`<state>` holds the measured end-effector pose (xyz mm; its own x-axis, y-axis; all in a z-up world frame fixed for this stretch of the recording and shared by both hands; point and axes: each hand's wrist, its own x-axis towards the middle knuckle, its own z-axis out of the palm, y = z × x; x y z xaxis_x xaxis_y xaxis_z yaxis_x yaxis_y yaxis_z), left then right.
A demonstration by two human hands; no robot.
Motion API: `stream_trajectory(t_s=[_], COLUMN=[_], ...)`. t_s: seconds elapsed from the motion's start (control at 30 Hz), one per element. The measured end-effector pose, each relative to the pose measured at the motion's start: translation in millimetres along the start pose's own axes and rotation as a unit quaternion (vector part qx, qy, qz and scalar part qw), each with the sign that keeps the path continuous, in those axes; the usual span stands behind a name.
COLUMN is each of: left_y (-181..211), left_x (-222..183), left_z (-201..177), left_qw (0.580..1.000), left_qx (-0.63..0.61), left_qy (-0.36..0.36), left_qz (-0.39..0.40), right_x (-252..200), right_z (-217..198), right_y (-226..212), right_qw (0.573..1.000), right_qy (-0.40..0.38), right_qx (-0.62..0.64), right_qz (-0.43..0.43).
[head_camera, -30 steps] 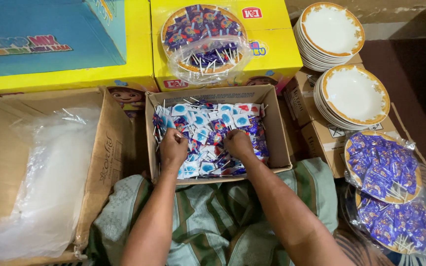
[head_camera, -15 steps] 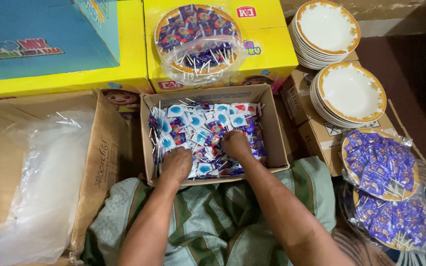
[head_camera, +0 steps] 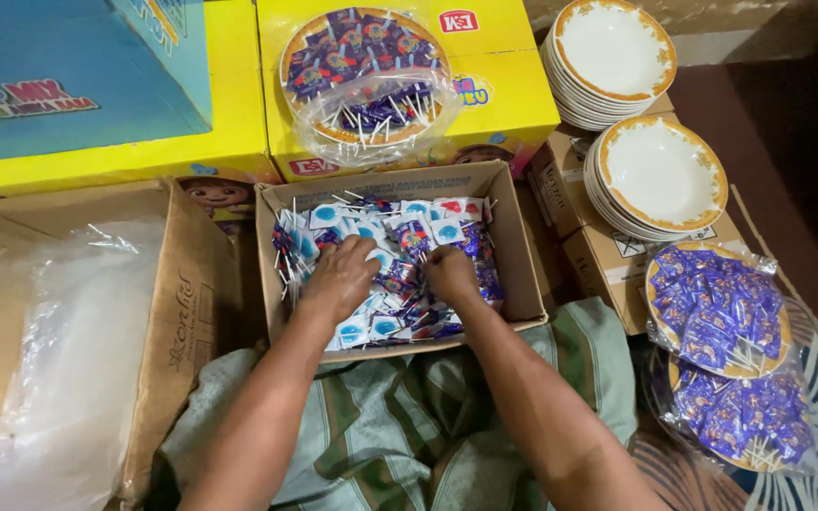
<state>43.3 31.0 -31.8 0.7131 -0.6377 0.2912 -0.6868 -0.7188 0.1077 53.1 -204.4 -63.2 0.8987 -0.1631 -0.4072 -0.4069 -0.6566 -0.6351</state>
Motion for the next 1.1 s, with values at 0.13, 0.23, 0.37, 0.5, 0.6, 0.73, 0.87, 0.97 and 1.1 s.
stream_trajectory(t_s=[0.13,0.23,0.37,0.5,0.6,0.73,0.87,0.97,1.1], left_y=[-5,2,7,18,21,20,17,13,1], left_x=[10,5,-3,-4,-3,-5,-15,-20,-32], left_z=[56,52,64,59,51,53,34,-2,-29], left_qw=[1.0,0.999,0.997,0.99,0.984,0.966,0.935,0.901,0.857], left_qx=[-0.001,0.019,0.015,0.008,-0.005,-0.042,-0.143,-0.226,-0.257], left_qy=[-0.015,-0.011,-0.015,-0.058,-0.094,-0.143,-0.154,-0.134,-0.123], left_qz=[-0.02,-0.03,-0.074,-0.125,-0.154,-0.211,-0.287,-0.345,-0.429], right_x=[5,4,18,15,6,0,14,1,-22], right_z=[-5,-8,-3,-10,-12,-13,-2,-11,-20], right_y=[6,5,13,1,-10,-18,-4,-13,-26], right_qw=[1.0,1.0,0.999,0.999,0.997,0.994,0.997,1.0,0.996], right_qy=[0.014,0.002,0.005,0.006,0.007,-0.007,0.004,0.011,0.0], right_qx=[0.005,0.009,-0.027,-0.042,-0.073,-0.105,-0.071,-0.024,0.034], right_qz=[0.018,0.018,0.022,0.023,0.026,0.019,0.029,-0.009,-0.084])
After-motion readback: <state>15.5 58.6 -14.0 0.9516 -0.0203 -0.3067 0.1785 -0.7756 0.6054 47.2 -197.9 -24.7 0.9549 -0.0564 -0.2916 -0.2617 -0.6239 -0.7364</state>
